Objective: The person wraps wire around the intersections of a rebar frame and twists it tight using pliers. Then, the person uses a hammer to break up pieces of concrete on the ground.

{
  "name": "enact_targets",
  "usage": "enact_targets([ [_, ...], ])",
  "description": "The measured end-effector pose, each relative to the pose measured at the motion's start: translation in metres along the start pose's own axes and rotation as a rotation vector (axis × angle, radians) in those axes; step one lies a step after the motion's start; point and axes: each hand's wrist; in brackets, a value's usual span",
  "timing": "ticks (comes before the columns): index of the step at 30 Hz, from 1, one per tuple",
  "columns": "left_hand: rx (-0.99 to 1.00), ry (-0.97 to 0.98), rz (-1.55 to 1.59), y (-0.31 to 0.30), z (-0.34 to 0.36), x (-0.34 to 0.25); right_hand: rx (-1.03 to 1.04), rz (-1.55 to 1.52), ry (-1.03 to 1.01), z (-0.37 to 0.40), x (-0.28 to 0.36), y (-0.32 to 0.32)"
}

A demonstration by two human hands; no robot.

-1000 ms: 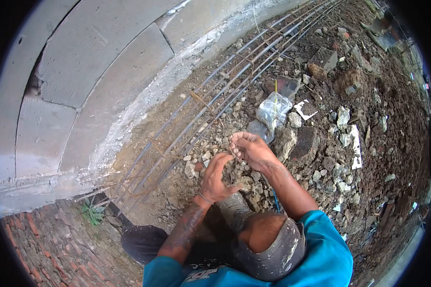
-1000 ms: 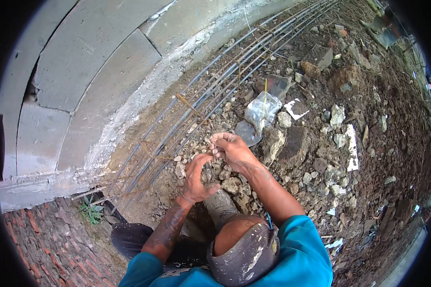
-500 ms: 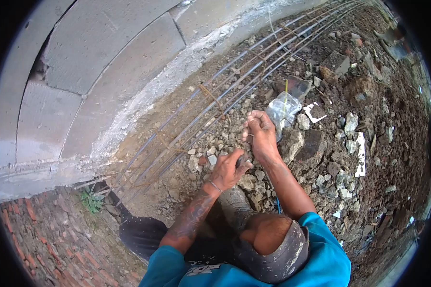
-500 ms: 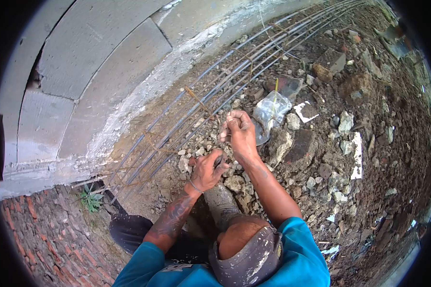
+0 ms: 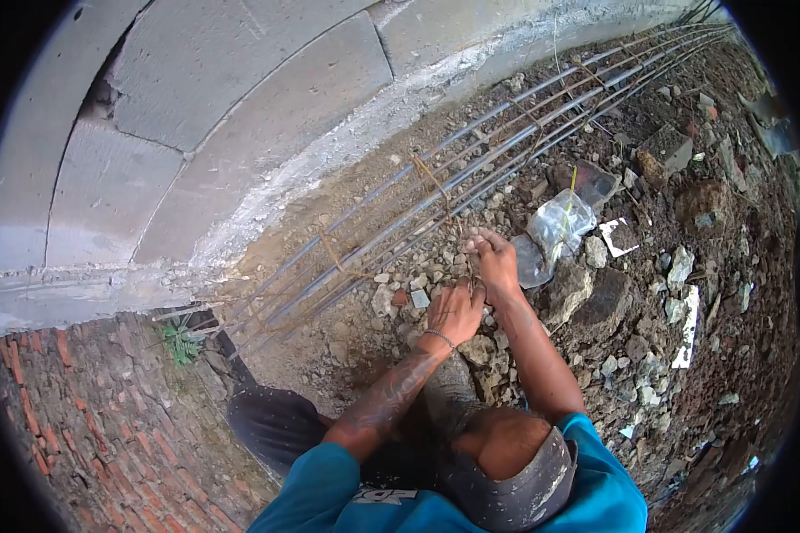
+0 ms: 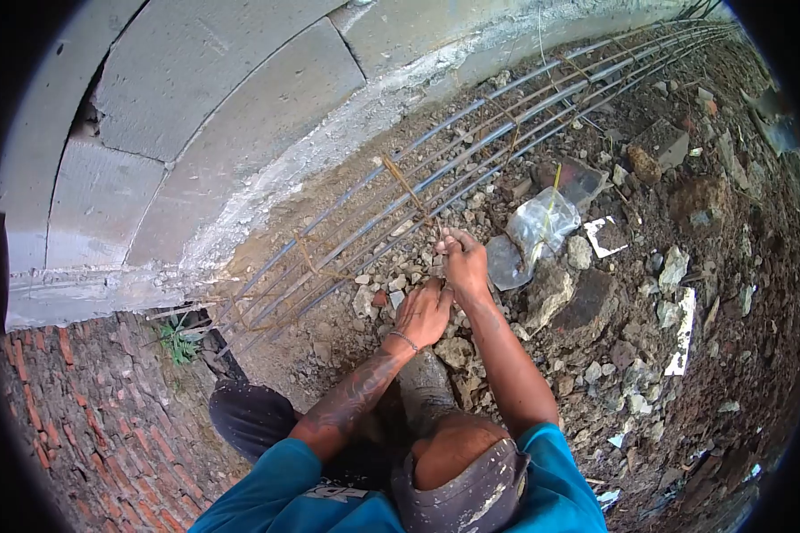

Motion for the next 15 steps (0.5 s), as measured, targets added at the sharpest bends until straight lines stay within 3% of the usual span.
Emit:
enact_targets([
  [2,-0.297,0.023,0.082,-0.004,-0.007,0.013,-0.081,0.056,-0.083,-0.027,-0.010,0.001],
  [4,-0.517,0.068,0.090,-0.038,-0.043,0.022,0.062,-0.077,-0.115,-0.050,-0.008,0.004],
  [5,-0.632,0.089,0.052,-0.051,-0.066,0.030,0.104,0.032,-0.146,-0.049,0.009,0.007],
  [9,-0.657,0.181,-0.067,-0.078,-0.142,0.043,0.285,-0.114,-0.063,-0.062,0.024,0.031],
  [12,-0.727,0.216,-0.160,-0.080,-0.156,0.048,0.315,-0.116,-0.058,-0.059,0.024,0.035],
  [15,-0.551,0.243,-0.077,-0.075,-0.159,0.055,0.389,-0.147,0.004,-0.064,0.018,0.030],
])
Point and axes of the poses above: each hand's wrist, its own z-axis away from the middle knuckle, its own y-axis out of the palm, x = y × z, and after that the axes turned 12 degrees about -x, right-handed
